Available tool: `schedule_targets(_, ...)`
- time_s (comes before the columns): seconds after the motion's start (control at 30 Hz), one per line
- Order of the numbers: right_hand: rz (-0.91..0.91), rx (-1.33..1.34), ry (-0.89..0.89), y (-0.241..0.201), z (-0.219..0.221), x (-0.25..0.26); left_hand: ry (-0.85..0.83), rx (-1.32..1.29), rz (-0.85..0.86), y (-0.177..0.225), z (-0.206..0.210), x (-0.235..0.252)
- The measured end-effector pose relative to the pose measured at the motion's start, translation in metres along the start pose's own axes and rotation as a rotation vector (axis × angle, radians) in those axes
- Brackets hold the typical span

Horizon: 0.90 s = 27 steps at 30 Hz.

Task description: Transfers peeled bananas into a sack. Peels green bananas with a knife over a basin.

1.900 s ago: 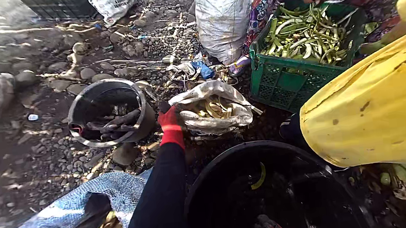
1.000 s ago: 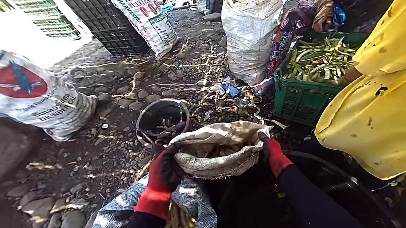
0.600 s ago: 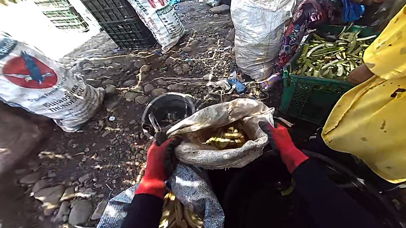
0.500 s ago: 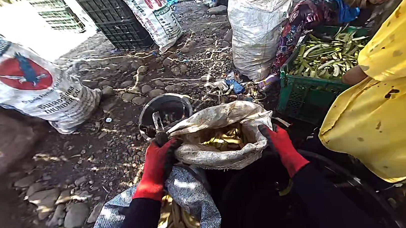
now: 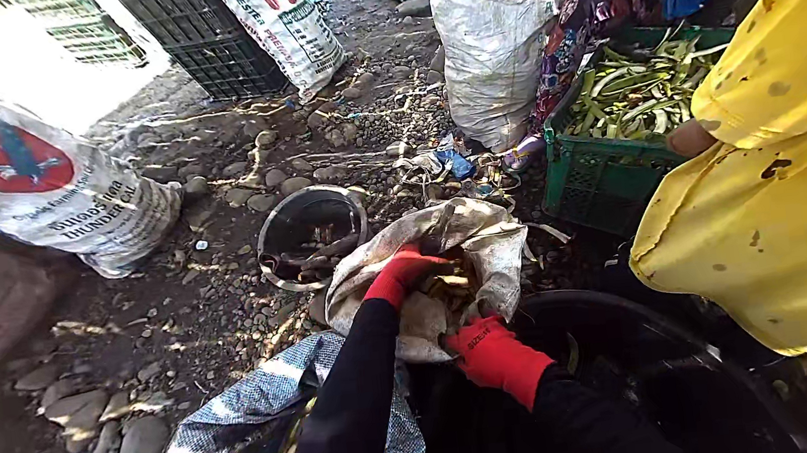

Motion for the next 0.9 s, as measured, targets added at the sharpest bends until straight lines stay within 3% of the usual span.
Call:
schedule_targets(0.07, 0.001, -0.027, -0.098, 0.000, 0.007, -0.008, 0.222, 0.143, 0.049, -0.021, -0.014, 0.018)
schedule_targets(0.13, 0.061, -0.049, -0.162, 0.002, 0.002, -0.018, 0.419, 0.037, 0.043, -0.003, -0.037, 0.022)
schedule_targets(0.23, 0.177, -0.037, -0.161, 0.004, -0.008, -0.023, 0.489, -0.122, 0.041, 0.021, -0.050, 0.018)
schedule_targets(0.33, 0.132, 0.121, 0.070, 0.011, -0.010, -0.041, 0.302, -0.139, 0.036, 0.020, -0.040, 0.011)
schedule_targets(0.4, 0.082, 0.257, 0.334, 0.014, 0.002, -0.069, 0.116, -0.038, -0.052, 0.009, -0.027, 0.001)
schedule_targets(0.47, 0.117, 0.357, 0.660, 0.025, 0.024, -0.101, -0.081, 0.283, -0.153, 0.000, -0.015, -0.011)
schedule_targets(0.53, 0.235, 0.491, 0.747, 0.041, 0.047, -0.136, -0.185, 0.656, -0.305, -0.018, -0.006, -0.023)
schedule_targets(0.6, 0.401, 0.665, 0.641, 0.056, 0.077, -0.171, -0.162, 0.764, -0.406, -0.024, 0.000, -0.039)
schedule_targets(0.7, 0.629, 0.755, 0.344, 0.069, 0.128, -0.202, -0.043, 0.654, -0.264, 0.012, 0.001, -0.064)
schedule_targets(0.8, 0.678, 0.651, 0.039, 0.062, 0.185, -0.215, 0.112, 0.522, -0.072, 0.062, 0.015, -0.104)
schedule_targets(0.9, 0.573, 0.489, -0.155, 0.036, 0.240, -0.203, 0.203, 0.200, 0.033, 0.084, 0.040, -0.154)
Point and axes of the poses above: each hand's wrist, its own x-axis towards the middle knuckle, its own z-axis out of the palm, y = z × x, the point moved 1 cm from there along x, towards the middle knuckle, and after that the axes turned 12 degrees about -x, right-handed, at the moved point
